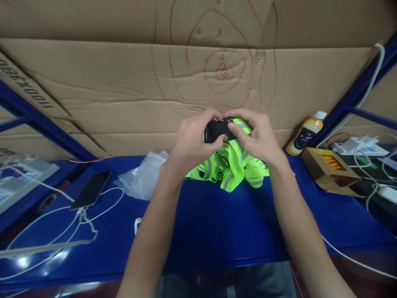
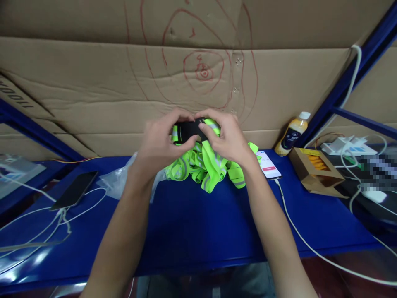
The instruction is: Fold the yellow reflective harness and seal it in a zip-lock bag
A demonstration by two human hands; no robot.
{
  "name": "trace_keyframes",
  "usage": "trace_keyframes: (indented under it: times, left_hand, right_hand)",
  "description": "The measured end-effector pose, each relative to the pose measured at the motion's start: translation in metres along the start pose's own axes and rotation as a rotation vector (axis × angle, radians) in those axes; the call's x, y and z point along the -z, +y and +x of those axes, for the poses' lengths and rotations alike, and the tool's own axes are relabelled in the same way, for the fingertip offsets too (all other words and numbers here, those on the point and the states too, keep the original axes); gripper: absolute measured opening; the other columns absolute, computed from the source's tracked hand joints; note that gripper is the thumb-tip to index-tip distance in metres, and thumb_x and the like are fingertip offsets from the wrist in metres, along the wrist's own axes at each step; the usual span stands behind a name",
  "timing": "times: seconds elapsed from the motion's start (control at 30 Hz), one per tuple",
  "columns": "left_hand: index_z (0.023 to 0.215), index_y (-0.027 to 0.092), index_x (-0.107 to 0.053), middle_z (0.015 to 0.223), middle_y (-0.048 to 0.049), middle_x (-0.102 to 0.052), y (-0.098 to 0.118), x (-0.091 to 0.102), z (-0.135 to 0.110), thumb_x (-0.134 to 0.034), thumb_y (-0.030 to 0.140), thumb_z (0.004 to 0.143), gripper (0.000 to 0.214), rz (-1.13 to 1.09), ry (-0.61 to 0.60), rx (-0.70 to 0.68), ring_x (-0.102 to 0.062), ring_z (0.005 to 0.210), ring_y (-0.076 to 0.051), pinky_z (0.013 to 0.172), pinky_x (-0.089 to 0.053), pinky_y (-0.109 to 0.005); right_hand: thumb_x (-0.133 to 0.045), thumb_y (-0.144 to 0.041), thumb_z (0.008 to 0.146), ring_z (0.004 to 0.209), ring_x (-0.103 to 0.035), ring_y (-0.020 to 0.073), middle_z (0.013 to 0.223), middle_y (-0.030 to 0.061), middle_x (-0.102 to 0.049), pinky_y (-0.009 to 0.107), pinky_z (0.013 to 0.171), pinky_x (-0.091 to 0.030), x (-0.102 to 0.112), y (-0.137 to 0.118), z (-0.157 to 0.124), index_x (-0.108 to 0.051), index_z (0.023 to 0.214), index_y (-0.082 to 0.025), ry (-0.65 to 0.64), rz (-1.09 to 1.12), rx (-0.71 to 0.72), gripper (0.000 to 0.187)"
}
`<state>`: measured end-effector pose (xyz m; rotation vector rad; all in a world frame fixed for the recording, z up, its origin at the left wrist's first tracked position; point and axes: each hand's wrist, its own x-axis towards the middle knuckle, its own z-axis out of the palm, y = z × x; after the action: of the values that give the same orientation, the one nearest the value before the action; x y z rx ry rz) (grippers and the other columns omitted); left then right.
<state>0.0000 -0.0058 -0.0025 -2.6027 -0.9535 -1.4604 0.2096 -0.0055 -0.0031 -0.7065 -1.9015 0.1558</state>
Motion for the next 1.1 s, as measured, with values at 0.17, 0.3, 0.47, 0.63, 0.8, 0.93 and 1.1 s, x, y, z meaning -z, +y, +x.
trace_keyframes:
  times: [0.17, 0.3, 0.47, 0.63, 0.8, 0.93, 1.1]
  left_hand:
    - [0.106, 0.023, -0.062, 0.095, -0.0024, -0.074, 0.004, -0.003, -0.001, -0.071, 0.023, 0.086, 0.022, 0.125, -0.012, 0.006, -0.072, 0.087, -0.022, 0.077, -0.052, -0.033]
    - [0.108, 0.023, -0.058, 0.090, -0.0021, -0.071, 0.003, -0.010, -0.002, -0.068, 0.023, 0.088, 0.023, 0.155, -0.056, 0.023, -0.070, 0.081, -0.022, 0.070, -0.049, -0.032]
    - [0.119, 0.022, -0.054, 0.109, -0.0060, -0.071, -0.003, -0.007, -0.001, -0.062, 0.028, 0.097, 0.024, 0.026, -0.180, 0.056, -0.071, 0.096, -0.023, 0.081, -0.053, -0.033]
    - [0.126, 0.021, -0.056, 0.122, -0.0082, -0.073, -0.007, 0.006, -0.002, -0.054, 0.025, 0.104, 0.022, -0.049, -0.209, 0.045, -0.070, 0.110, -0.024, 0.096, -0.055, -0.038]
    - [0.102, 0.022, -0.062, 0.096, -0.0035, -0.071, -0.028, 0.013, -0.002, -0.069, 0.029, 0.098, 0.010, -0.080, 0.090, 0.109, -0.070, 0.094, -0.022, 0.091, -0.057, -0.039]
    - [0.093, 0.023, -0.059, 0.090, -0.0004, -0.065, -0.063, 0.012, 0.005, -0.083, 0.050, 0.090, 0.037, -0.411, 0.504, 0.168, -0.070, 0.085, -0.018, 0.084, -0.060, -0.035]
    - [0.096, 0.023, -0.051, 0.086, 0.0053, -0.055, -0.129, 0.050, -0.004, -0.099, 0.061, 0.062, 0.070, -0.786, 0.951, 0.219, -0.060, 0.077, -0.011, 0.088, -0.060, -0.036]
  right_hand:
    - [-0.066, -0.026, 0.098, 0.111, -0.078, 0.0268, 0.112, 0.0059, -0.084, 0.041, 0.106, -0.056, -0.002, -0.002, 0.000, -0.083, 0.110, -0.021, -0.008, 0.019, -0.012, 0.022]
    - [-0.067, -0.026, 0.098, 0.108, -0.079, 0.0261, 0.109, 0.0055, -0.084, 0.041, 0.102, -0.057, -0.002, 0.001, -0.001, -0.083, 0.109, -0.021, -0.002, 0.014, -0.048, 0.021]
    - [-0.067, -0.027, 0.098, 0.104, -0.080, 0.0248, 0.105, 0.0054, -0.085, 0.039, 0.098, -0.059, -0.005, 0.007, 0.000, -0.083, 0.106, -0.019, 0.040, 0.043, -0.060, 0.019]
    - [-0.068, -0.033, 0.100, 0.098, -0.079, 0.0232, 0.103, 0.0041, -0.084, 0.039, 0.093, -0.060, 0.007, 0.010, 0.002, -0.082, 0.102, -0.021, 0.149, -0.008, -0.078, 0.018]
    - [-0.077, -0.051, 0.095, 0.095, -0.077, 0.0232, 0.103, 0.0042, -0.083, 0.041, 0.089, -0.063, 0.025, 0.027, 0.000, -0.082, 0.104, -0.027, 0.365, 0.098, -0.159, 0.027]
    - [-0.088, -0.061, 0.081, 0.072, -0.072, 0.0189, 0.089, 0.0018, -0.079, 0.035, 0.064, -0.061, 0.031, 0.039, -0.002, -0.081, 0.110, -0.028, 0.351, 0.377, -0.314, 0.043]
    - [-0.095, -0.044, 0.067, 0.064, -0.066, 0.0194, 0.074, 0.0004, -0.068, 0.043, 0.072, -0.061, 0.063, 0.058, -0.004, -0.074, 0.082, -0.024, 0.629, 0.628, -0.283, 0.033]
